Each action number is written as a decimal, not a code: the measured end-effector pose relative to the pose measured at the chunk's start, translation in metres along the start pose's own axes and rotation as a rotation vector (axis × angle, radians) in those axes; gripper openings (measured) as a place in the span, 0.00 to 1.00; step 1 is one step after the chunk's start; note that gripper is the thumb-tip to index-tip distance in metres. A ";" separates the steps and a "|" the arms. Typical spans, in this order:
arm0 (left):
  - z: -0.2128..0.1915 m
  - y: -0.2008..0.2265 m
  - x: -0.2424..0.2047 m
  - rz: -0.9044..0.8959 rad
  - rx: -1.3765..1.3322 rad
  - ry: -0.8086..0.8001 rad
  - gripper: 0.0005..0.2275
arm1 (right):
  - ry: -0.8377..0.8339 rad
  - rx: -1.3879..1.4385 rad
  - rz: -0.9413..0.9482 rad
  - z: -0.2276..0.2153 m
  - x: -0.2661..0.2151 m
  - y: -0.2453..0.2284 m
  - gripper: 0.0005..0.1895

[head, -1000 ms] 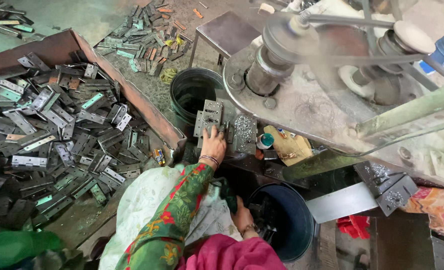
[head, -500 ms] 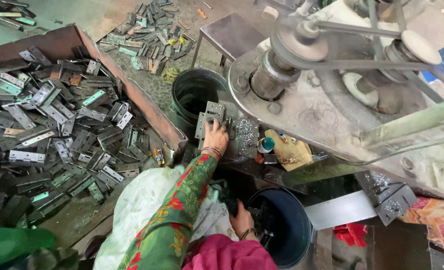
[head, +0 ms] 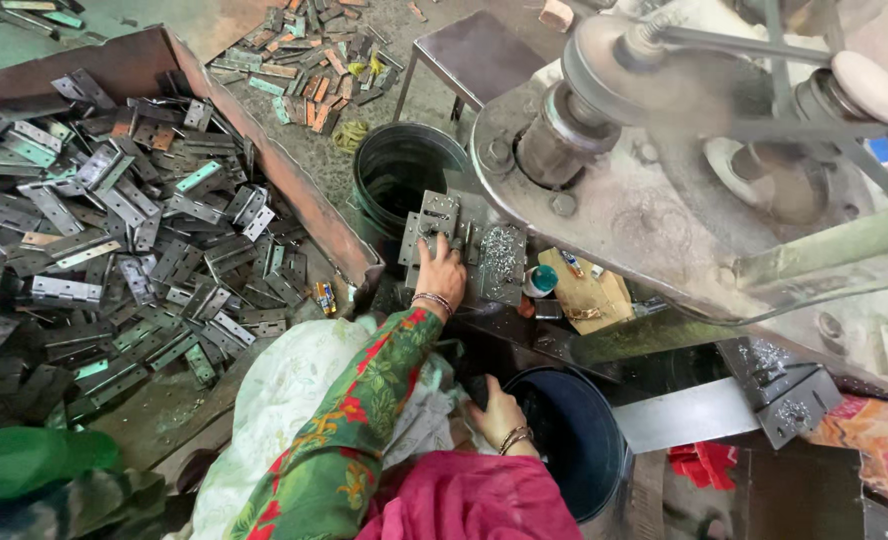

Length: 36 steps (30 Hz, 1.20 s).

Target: The person sits on the floor and repeatedly picks up metal hinge pieces from a bin, places them into a press machine, and operates the lever to process them. The processed pieces are dropped into a bucket below.

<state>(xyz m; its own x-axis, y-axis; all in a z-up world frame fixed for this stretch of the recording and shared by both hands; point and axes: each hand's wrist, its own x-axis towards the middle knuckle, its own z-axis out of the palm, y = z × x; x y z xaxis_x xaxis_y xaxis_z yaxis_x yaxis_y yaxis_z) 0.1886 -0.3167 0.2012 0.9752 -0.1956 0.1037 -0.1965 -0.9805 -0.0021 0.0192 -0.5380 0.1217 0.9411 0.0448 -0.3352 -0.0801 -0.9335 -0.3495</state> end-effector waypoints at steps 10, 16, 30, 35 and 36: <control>0.009 0.002 -0.015 0.018 -0.031 0.046 0.16 | 0.142 0.194 -0.083 0.053 -0.002 0.011 0.38; 0.014 -0.004 0.012 -0.024 -0.036 0.040 0.16 | 0.061 0.114 -0.101 0.010 -0.004 0.015 0.33; -0.006 -0.015 0.020 -0.033 -0.130 0.061 0.13 | 0.210 0.221 -0.255 0.049 0.002 0.002 0.34; -0.025 -0.077 -0.018 -0.245 -0.376 0.506 0.10 | 0.005 0.097 -0.095 -0.009 -0.003 0.007 0.37; -0.023 -0.097 -0.030 -0.312 -0.411 0.587 0.12 | -0.025 0.078 -0.047 -0.022 0.000 0.008 0.36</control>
<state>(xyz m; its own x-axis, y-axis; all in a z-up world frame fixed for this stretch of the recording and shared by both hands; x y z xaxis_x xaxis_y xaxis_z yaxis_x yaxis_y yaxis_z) 0.1757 -0.2148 0.2210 0.8003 0.2426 0.5483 -0.0557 -0.8804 0.4709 0.0259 -0.5532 0.1380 0.9361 0.0977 -0.3379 -0.0621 -0.8996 -0.4322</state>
